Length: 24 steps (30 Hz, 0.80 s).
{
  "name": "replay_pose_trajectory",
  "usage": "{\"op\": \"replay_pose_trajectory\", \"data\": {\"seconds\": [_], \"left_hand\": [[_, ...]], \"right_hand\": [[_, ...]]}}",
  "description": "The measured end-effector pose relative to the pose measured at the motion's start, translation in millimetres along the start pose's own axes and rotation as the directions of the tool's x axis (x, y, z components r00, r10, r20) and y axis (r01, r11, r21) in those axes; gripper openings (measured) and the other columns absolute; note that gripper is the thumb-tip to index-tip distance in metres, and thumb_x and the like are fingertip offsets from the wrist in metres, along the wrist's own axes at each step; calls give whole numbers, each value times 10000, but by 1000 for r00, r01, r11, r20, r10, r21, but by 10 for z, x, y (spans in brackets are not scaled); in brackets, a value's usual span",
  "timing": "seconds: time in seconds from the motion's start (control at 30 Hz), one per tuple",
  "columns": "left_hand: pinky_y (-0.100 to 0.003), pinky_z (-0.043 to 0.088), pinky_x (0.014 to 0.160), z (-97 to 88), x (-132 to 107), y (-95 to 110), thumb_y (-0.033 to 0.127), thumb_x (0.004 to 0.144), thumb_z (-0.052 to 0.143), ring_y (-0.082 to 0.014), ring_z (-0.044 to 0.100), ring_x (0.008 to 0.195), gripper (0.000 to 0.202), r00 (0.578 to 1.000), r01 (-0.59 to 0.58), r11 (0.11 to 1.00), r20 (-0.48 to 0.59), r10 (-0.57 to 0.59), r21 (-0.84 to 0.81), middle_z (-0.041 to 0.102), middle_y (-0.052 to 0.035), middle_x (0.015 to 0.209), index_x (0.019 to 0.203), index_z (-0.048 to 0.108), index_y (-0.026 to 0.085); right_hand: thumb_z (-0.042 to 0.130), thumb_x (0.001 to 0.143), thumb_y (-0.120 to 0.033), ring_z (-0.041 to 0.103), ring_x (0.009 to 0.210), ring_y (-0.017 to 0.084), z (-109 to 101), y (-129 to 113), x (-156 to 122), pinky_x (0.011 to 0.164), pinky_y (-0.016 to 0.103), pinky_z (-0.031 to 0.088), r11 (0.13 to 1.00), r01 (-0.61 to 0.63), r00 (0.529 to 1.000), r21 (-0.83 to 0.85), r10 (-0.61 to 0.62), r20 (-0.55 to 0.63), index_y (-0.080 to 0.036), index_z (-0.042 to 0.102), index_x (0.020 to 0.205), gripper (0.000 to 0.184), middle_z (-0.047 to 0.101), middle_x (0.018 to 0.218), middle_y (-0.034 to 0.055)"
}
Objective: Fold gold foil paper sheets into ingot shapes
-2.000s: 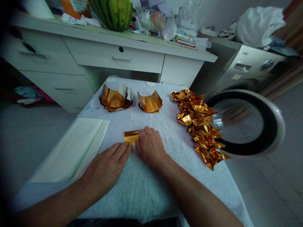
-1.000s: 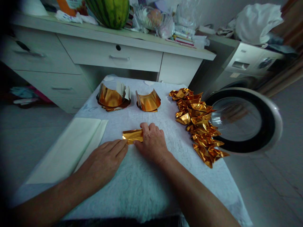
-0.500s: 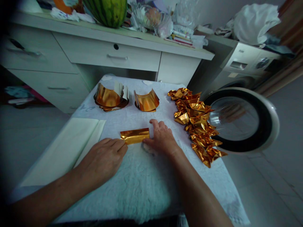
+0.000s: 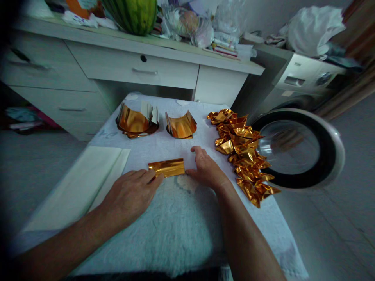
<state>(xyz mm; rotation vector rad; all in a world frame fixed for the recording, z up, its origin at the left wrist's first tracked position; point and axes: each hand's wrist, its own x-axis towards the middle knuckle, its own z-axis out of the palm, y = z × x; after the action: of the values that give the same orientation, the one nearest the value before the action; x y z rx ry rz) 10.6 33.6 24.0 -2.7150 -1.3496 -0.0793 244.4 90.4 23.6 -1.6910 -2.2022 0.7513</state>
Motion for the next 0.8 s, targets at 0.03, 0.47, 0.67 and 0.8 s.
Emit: {"op": "replay_pose_trajectory", "data": {"seconds": [0.03,0.47,0.67,0.8], "left_hand": [[-428,532,700,11,2,-11,49,866,535,-281,648,835,218,1000,-1,1000,-11,1,-2,666,-74,872,990,673,163],[-464,515,862,155,41,-109,175,902,572,-272,580,973,155,993,40,959,-100,-70,-281,648,-85,1015,1029,659,152],[-439,524,867,163,70,-123,178,883,614,-260,580,959,143,983,82,938,-128,-132,-337,644,-85,997,1015,655,141],[-407,534,826,206,79,-148,129,908,562,-240,594,902,137,980,66,951,-162,-120,-301,651,-71,935,973,681,149]], "right_hand": [[658,729,-159,544,833,177,-3,2,5,726,287,431,1000,23,999,12,-22,-33,-169,427,1201,526,546,1003,57],[656,771,-99,519,834,178,153,-215,37,792,308,387,911,407,913,-66,-407,10,-172,639,851,110,600,876,45],[641,808,-84,530,805,163,133,-235,49,757,285,384,918,391,920,-62,-391,13,-172,662,830,93,620,837,36],[629,825,-82,535,801,161,119,-254,38,752,284,388,916,399,917,-49,-398,16,-170,666,824,96,624,827,37]]}}
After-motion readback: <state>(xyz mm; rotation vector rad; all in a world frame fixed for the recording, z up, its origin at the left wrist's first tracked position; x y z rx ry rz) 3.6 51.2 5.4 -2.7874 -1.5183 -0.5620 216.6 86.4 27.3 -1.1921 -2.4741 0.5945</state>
